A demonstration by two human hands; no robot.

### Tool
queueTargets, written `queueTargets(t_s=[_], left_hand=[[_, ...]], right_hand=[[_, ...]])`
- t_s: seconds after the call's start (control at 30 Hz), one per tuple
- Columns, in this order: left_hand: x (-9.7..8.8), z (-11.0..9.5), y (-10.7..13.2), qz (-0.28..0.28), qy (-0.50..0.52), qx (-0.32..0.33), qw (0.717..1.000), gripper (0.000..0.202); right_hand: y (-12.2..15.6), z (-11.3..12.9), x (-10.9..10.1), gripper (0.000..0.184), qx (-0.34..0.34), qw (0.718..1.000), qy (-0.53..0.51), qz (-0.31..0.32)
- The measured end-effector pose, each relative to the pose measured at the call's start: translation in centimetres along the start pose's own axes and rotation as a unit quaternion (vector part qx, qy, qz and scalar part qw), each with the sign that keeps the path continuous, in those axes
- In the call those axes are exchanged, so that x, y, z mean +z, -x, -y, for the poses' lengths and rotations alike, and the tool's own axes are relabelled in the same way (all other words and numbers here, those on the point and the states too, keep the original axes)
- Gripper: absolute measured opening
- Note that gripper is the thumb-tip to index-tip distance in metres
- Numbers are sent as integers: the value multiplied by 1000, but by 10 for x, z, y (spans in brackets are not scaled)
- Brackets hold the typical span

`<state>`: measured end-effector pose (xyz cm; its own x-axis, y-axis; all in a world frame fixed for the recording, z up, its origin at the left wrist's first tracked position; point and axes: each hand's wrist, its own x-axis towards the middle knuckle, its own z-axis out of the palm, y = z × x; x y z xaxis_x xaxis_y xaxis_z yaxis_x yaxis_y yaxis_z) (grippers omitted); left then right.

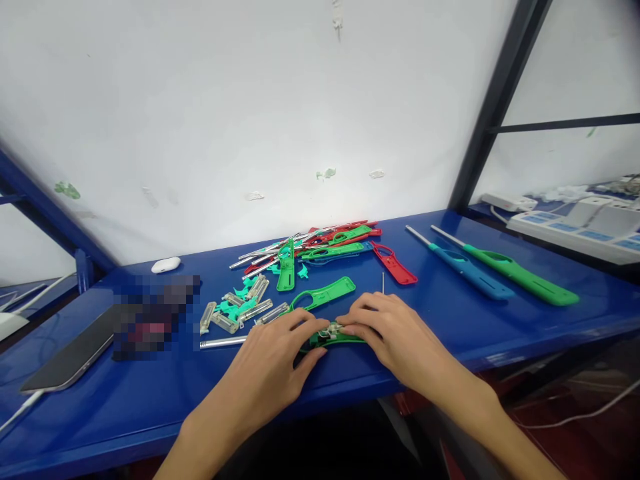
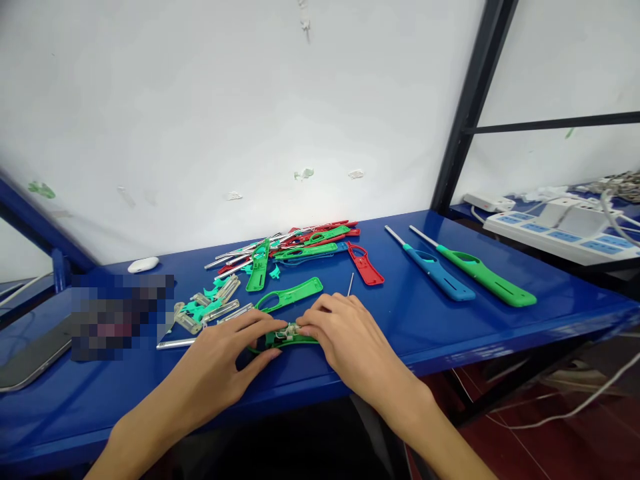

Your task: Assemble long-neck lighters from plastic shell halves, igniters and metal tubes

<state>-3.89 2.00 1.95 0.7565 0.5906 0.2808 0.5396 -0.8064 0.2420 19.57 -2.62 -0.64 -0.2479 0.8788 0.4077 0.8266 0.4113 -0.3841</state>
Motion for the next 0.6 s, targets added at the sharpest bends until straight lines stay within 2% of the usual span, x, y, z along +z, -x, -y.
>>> queueTargets(t_s=[0.2, 0.6], left_hand=[[0, -1, -1, 10, 22, -6, 1000, 20], [2, -5, 0, 15, 16, -4, 1000, 22]], right_hand=[[1, -2, 1, 19, -6, 1000, 0, -7], [1, -2, 1, 17, -9, 1000, -1, -8]])
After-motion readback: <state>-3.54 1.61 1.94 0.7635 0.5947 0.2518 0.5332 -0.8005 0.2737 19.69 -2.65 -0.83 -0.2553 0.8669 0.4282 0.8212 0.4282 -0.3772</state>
